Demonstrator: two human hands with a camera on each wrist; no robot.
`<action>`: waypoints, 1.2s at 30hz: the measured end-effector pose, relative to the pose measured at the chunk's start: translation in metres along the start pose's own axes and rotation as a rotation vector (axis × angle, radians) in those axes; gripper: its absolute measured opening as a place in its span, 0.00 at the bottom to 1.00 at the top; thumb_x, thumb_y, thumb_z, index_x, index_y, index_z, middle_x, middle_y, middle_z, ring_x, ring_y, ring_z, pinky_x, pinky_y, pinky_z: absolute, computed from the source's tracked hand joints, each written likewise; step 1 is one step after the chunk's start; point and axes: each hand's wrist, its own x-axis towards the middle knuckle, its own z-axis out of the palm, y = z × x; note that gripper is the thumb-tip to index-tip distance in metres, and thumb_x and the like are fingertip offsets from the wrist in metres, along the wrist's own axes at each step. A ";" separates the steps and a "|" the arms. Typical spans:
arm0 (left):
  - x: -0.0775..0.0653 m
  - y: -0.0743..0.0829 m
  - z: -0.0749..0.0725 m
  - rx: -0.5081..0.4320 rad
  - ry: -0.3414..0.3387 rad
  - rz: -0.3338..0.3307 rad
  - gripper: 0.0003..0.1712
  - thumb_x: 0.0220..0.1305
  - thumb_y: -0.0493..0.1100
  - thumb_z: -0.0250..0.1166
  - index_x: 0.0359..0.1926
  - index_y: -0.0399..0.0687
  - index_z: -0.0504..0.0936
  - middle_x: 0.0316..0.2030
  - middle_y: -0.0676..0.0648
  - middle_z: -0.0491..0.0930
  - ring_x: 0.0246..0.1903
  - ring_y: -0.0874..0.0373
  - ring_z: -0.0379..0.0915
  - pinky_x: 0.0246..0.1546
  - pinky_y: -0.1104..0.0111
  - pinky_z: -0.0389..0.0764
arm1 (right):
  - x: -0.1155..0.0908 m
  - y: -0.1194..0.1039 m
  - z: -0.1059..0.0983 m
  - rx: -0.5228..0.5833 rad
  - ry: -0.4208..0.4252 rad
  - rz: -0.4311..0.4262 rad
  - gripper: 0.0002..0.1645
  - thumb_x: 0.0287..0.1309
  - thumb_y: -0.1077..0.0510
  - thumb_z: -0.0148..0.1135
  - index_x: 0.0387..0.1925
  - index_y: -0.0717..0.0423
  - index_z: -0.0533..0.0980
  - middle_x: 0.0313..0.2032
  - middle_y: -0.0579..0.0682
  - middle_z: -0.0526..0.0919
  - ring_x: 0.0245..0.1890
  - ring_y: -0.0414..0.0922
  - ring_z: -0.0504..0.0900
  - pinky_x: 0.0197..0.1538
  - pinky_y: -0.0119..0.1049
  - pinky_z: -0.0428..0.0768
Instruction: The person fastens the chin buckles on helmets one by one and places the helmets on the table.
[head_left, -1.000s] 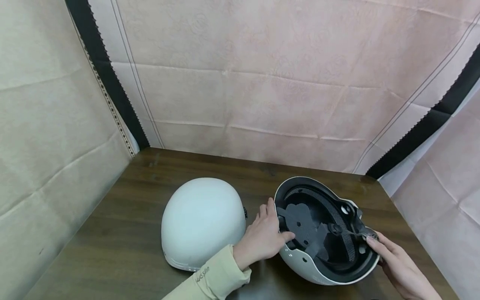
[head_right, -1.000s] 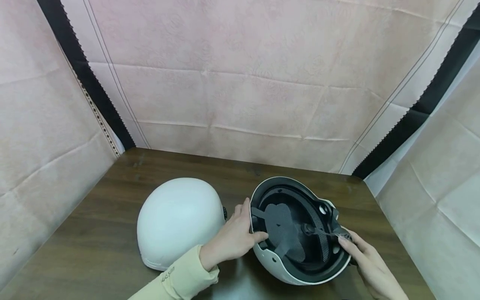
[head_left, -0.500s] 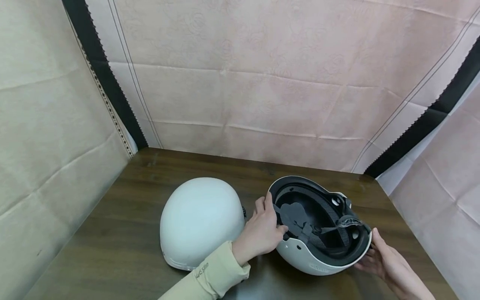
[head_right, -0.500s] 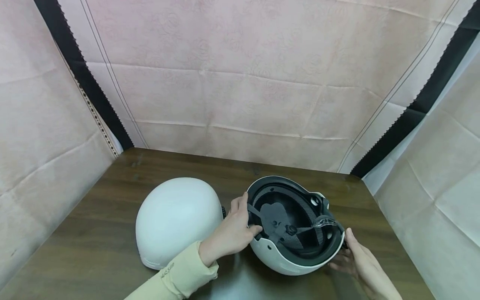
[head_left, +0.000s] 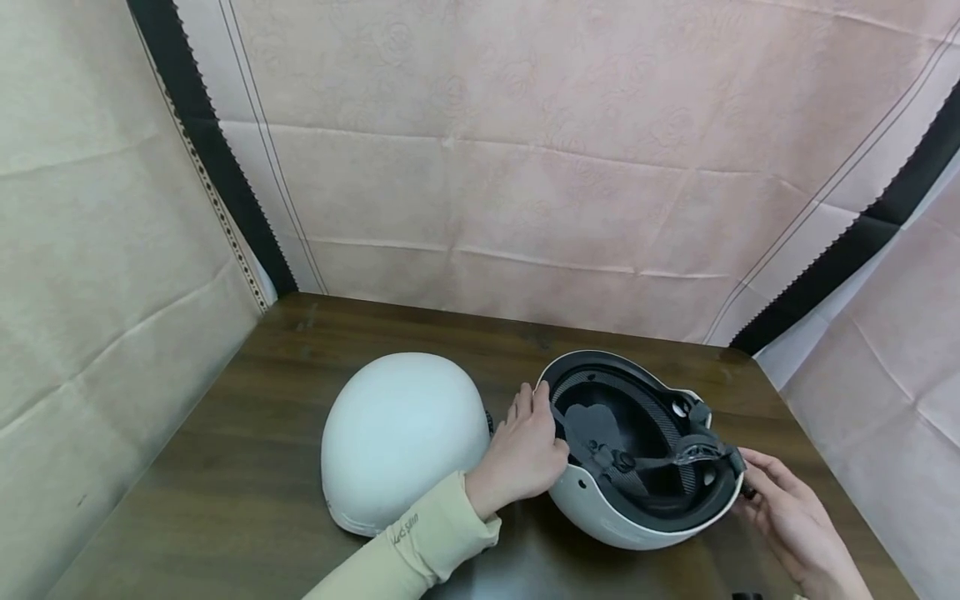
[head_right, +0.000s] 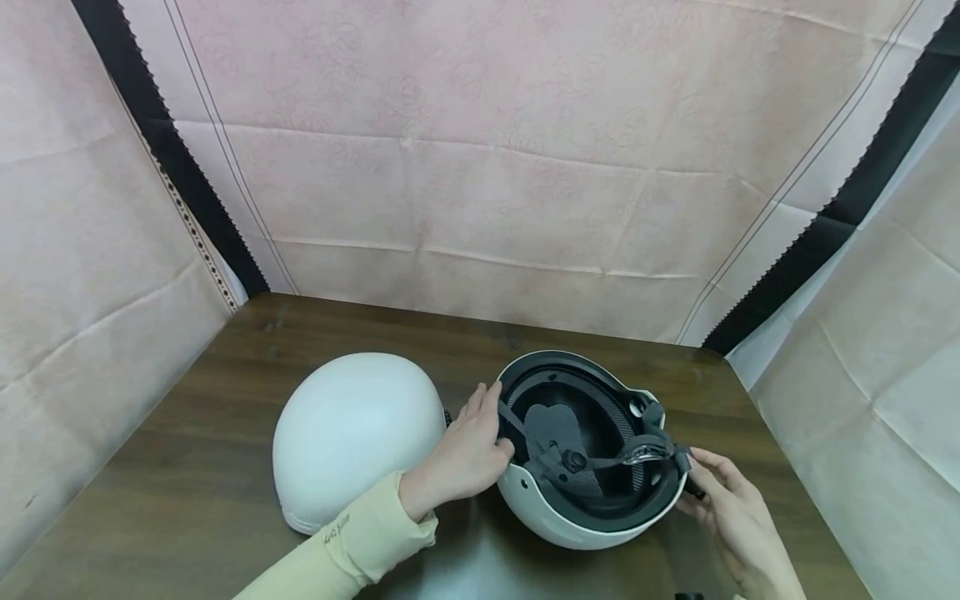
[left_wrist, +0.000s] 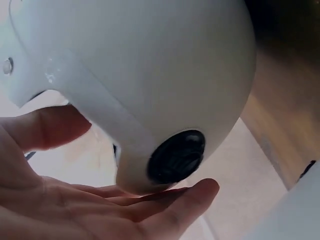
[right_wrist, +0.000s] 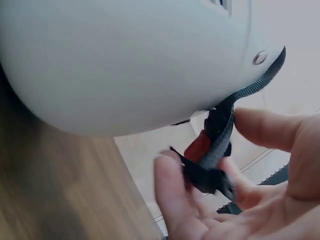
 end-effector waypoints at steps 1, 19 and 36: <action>0.000 0.001 -0.001 0.002 -0.001 0.004 0.39 0.67 0.41 0.53 0.75 0.38 0.50 0.74 0.36 0.43 0.73 0.40 0.41 0.67 0.45 0.51 | 0.001 -0.001 0.000 0.013 0.023 -0.009 0.15 0.73 0.65 0.43 0.47 0.48 0.76 0.42 0.44 0.81 0.41 0.38 0.82 0.42 0.33 0.80; 0.005 0.044 -0.009 0.100 -0.103 0.236 0.32 0.70 0.48 0.54 0.71 0.44 0.61 0.70 0.48 0.61 0.70 0.55 0.54 0.68 0.58 0.57 | 0.004 -0.062 0.047 -0.178 0.232 -0.392 0.17 0.59 0.76 0.58 0.50 0.65 0.75 0.37 0.50 0.77 0.31 0.37 0.81 0.27 0.28 0.80; 0.013 0.070 0.008 0.212 -0.101 0.322 0.39 0.66 0.59 0.61 0.72 0.50 0.61 0.63 0.54 0.71 0.58 0.64 0.69 0.58 0.65 0.70 | 0.016 -0.084 0.110 -1.053 0.075 -0.429 0.24 0.62 0.61 0.64 0.59 0.53 0.73 0.47 0.41 0.81 0.43 0.32 0.75 0.39 0.21 0.72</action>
